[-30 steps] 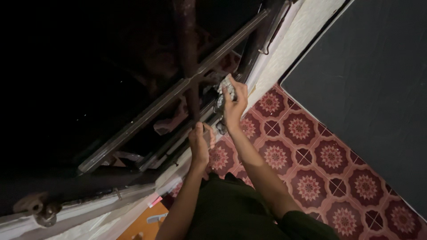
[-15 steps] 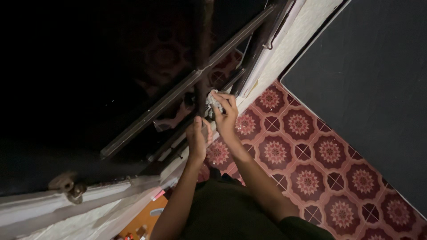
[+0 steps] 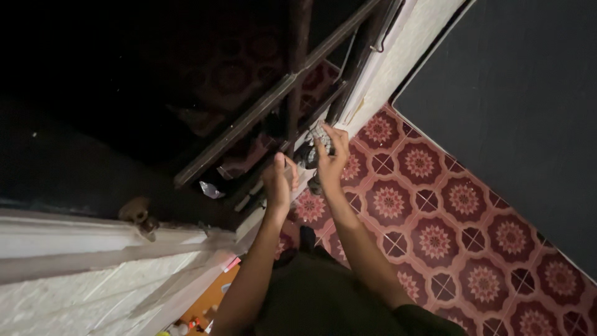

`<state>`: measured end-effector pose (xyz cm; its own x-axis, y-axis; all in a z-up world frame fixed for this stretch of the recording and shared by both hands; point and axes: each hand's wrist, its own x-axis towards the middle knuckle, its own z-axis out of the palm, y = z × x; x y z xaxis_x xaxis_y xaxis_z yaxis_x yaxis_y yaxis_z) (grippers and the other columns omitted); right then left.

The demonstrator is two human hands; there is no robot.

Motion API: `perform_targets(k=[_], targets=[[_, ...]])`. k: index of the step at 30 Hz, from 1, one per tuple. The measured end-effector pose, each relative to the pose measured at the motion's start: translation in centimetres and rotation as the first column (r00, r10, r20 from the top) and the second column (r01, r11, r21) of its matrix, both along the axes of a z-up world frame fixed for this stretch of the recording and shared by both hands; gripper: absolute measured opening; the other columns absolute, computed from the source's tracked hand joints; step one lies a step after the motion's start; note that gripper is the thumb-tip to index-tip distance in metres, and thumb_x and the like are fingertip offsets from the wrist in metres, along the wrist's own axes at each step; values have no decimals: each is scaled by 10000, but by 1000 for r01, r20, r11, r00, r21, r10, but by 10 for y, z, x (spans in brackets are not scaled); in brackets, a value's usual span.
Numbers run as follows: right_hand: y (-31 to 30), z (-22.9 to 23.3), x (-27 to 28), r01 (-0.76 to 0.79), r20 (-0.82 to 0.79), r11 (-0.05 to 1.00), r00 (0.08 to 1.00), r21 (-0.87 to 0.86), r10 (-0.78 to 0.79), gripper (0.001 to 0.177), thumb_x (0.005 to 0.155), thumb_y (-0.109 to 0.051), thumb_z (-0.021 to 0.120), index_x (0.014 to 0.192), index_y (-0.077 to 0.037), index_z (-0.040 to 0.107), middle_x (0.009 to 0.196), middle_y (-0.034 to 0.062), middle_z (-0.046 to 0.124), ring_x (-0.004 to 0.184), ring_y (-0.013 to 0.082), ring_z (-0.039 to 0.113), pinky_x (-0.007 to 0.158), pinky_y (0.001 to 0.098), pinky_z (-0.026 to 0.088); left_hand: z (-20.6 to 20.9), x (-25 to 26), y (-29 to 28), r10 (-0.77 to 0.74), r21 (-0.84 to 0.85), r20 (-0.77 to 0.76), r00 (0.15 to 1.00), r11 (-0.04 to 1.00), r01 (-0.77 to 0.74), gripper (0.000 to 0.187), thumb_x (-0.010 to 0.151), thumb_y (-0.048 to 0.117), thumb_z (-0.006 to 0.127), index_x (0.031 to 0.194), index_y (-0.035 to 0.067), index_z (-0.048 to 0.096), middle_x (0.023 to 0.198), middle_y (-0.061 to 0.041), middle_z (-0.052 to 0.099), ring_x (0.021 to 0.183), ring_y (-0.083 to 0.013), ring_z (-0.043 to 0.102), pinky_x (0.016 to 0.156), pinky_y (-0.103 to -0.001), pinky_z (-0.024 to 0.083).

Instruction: The person wipes the dark frame of a door and its handle using a cloth, cleaning different sections of the frame and the latch area.

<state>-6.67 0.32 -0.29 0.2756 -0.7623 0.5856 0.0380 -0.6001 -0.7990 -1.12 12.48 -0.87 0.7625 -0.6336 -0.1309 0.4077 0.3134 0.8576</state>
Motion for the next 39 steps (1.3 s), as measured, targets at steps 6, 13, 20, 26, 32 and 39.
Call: perform_targets(k=[6, 13, 20, 26, 32, 39], targets=[[16, 0, -22, 28, 27, 1000, 999, 12, -28, 365, 912, 45, 721, 1266, -38, 691, 1159, 112, 639, 1129, 244, 611, 1005, 342, 475, 11, -8, 17, -42, -58, 69, 997, 997, 46, 579, 1088, 494, 427, 720, 54, 501, 588, -35, 481, 472, -112, 450, 438, -261, 335], [39, 1, -36, 65, 39, 993, 997, 99, -69, 324, 971, 10, 710, 1288, -22, 653, 1131, 85, 579, 1066, 210, 589, 947, 317, 485, 22, -17, 40, -26, -45, 225, 974, 998, 37, 613, 1087, 494, 395, 664, 62, 491, 527, -33, 464, 437, -115, 446, 417, -262, 330], [66, 11, -43, 45, 67, 998, 997, 43, -48, 332, 935, 6, 725, 1250, -6, 620, 1168, 110, 619, 1121, 224, 595, 1002, 337, 461, 15, -28, 50, 29, -47, 225, 974, 999, -19, 595, 1089, 489, 415, 665, 80, 494, 522, -13, 468, 431, -93, 421, 418, -247, 313], [80, 11, -55, 17, 23, 997, 1000, 80, -19, 286, 940, 3, 734, 1216, -12, 662, 1079, 100, 607, 1046, 221, 598, 956, 324, 474, 10, -41, 44, 73, -35, 160, 984, 997, -68, 538, 1076, 461, 457, 671, 108, 486, 526, 4, 447, 426, -75, 391, 406, -246, 298], [88, 10, -58, -1, 24, 995, 1000, 97, -2, 274, 943, 1, 739, 1206, -11, 664, 1059, 91, 596, 1032, 213, 596, 946, 315, 473, 9, -49, 55, 91, -4, 175, 980, 996, -91, 596, 1070, 494, 450, 608, 116, 461, 496, 13, 442, 412, -75, 390, 401, -246, 283], [95, 9, -53, 4, 27, 990, 1000, 143, -8, 266, 943, -22, 742, 1202, -17, 681, 1034, 72, 589, 996, 188, 589, 915, 305, 476, -6, -50, 58, 159, 9, 134, 978, 987, -161, 592, 1062, 465, 503, 588, 117, 445, 505, 20, 444, 423, -78, 401, 408, -252, 277]])
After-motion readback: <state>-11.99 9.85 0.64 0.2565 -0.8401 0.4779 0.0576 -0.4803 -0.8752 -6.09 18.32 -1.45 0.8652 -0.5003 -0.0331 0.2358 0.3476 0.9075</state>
